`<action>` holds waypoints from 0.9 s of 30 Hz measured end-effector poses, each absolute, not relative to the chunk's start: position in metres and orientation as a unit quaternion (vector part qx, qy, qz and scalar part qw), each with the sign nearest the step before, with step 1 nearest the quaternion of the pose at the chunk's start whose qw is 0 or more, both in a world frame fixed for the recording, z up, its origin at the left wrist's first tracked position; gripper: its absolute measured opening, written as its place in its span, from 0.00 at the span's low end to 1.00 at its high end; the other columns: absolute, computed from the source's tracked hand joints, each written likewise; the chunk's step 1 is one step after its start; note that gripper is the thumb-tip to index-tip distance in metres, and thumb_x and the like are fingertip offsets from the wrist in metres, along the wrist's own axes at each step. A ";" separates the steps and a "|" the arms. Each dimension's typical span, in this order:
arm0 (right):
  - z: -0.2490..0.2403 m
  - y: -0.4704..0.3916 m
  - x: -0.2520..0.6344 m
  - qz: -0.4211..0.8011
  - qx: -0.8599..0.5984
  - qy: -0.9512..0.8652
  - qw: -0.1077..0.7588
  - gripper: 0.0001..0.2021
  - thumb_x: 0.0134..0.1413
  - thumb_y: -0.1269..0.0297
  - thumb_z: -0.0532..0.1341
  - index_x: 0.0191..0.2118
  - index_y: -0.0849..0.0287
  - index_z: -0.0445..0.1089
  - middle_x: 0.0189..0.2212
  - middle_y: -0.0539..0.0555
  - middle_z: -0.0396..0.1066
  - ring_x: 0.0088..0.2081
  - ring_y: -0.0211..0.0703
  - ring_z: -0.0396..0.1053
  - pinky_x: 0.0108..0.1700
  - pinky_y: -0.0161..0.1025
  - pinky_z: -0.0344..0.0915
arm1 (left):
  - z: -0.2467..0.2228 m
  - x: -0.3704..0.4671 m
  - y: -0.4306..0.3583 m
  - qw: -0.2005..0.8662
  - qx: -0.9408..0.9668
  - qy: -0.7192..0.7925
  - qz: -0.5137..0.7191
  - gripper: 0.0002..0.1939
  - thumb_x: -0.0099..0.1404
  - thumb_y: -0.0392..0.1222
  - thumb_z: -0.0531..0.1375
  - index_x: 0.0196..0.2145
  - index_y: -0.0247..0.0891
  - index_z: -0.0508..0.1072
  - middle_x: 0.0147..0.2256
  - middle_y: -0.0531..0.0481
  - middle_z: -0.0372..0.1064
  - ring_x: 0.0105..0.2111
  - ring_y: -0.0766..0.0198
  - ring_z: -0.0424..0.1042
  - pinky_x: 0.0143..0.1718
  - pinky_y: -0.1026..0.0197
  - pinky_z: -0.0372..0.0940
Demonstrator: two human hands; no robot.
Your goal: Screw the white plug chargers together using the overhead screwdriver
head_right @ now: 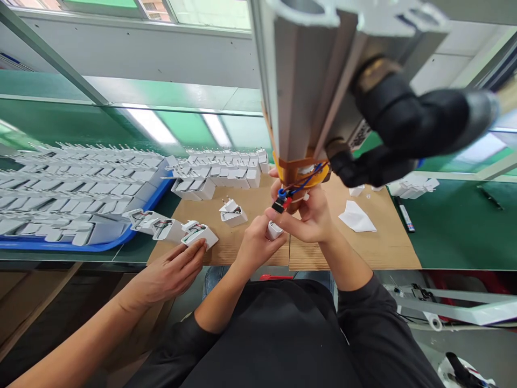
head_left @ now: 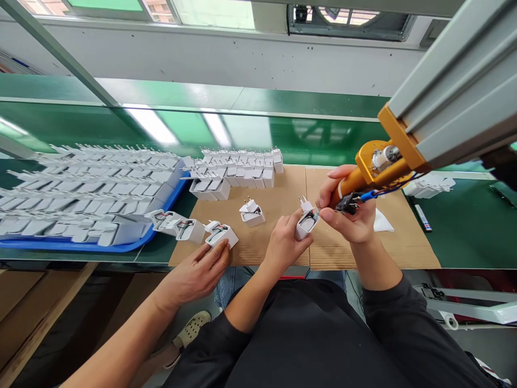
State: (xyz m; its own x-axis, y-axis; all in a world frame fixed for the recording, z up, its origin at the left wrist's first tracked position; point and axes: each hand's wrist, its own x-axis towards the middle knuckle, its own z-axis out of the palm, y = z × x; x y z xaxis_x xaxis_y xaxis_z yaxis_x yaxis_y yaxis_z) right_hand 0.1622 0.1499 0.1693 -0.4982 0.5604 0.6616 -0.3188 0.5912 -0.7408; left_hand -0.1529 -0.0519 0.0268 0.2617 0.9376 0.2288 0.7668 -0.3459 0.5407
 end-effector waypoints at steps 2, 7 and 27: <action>0.168 0.150 0.162 0.451 -0.089 -0.738 0.494 0.25 0.54 0.50 0.66 0.50 0.49 0.54 0.29 0.46 0.59 0.26 0.38 0.64 0.22 0.38 0.65 | 0.027 -0.152 -0.051 0.165 0.777 0.547 0.263 0.25 0.61 0.41 0.61 0.55 0.58 0.72 0.51 0.55 0.76 0.56 0.48 0.72 0.62 0.40 0.64; 0.166 0.151 0.164 0.455 -0.091 -0.738 0.491 0.28 0.51 0.49 0.68 0.51 0.49 0.55 0.29 0.47 0.59 0.26 0.38 0.64 0.22 0.38 0.66 | 0.026 -0.151 -0.050 0.210 0.744 0.559 0.299 0.24 0.59 0.43 0.63 0.54 0.58 0.73 0.50 0.54 0.76 0.54 0.46 0.73 0.60 0.39 0.64; 0.172 0.158 0.170 0.474 0.003 -0.693 0.543 0.25 0.46 0.70 0.69 0.52 0.50 0.69 0.28 0.49 0.67 0.26 0.38 0.65 0.23 0.37 0.67 | 0.025 -0.159 -0.030 0.117 0.817 0.530 0.196 0.13 0.67 0.35 0.52 0.46 0.42 0.72 0.48 0.39 0.73 0.60 0.48 0.69 0.63 0.39 0.63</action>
State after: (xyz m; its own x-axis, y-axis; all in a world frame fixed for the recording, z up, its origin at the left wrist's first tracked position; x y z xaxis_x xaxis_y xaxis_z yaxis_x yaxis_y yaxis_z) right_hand 0.1700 0.1580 0.1725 -0.4106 0.5104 0.7556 -0.5198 0.5498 -0.6538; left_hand -0.1586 -0.0305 0.0246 0.3617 0.9115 0.1957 0.8196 -0.4109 0.3993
